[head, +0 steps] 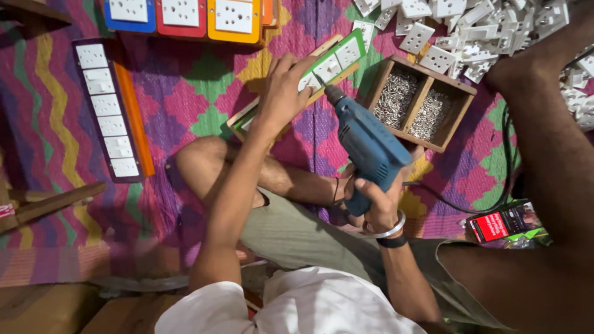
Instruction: The person uses a power drill to fasten screws into multiple colorful power strip housings. They work on several units sequentially, securing the internal components within the plastic frames.
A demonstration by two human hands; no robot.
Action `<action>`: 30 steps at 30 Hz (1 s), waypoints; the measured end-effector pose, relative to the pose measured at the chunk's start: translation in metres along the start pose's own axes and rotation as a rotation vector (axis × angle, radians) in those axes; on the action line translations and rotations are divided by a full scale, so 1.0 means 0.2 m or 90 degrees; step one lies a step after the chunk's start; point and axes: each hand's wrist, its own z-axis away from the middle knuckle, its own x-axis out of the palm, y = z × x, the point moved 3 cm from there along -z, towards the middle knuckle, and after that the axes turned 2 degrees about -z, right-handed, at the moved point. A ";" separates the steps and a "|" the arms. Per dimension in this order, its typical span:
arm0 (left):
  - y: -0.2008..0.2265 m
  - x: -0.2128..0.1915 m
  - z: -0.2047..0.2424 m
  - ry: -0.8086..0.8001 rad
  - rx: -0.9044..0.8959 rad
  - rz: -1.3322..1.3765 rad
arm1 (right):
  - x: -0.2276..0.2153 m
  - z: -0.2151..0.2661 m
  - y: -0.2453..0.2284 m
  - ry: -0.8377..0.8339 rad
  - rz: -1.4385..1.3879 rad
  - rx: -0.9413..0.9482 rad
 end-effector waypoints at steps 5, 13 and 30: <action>-0.07 0.01 0.08 0.040 -0.036 0.021 | 0.01 0.04 0.10 -0.039 0.023 -0.017; -0.12 0.05 0.06 0.053 -0.047 0.038 | 0.00 0.00 0.11 -0.035 0.037 -0.035; -0.09 -0.09 0.16 0.010 -0.086 0.006 | 0.07 0.06 0.10 -0.070 0.024 0.007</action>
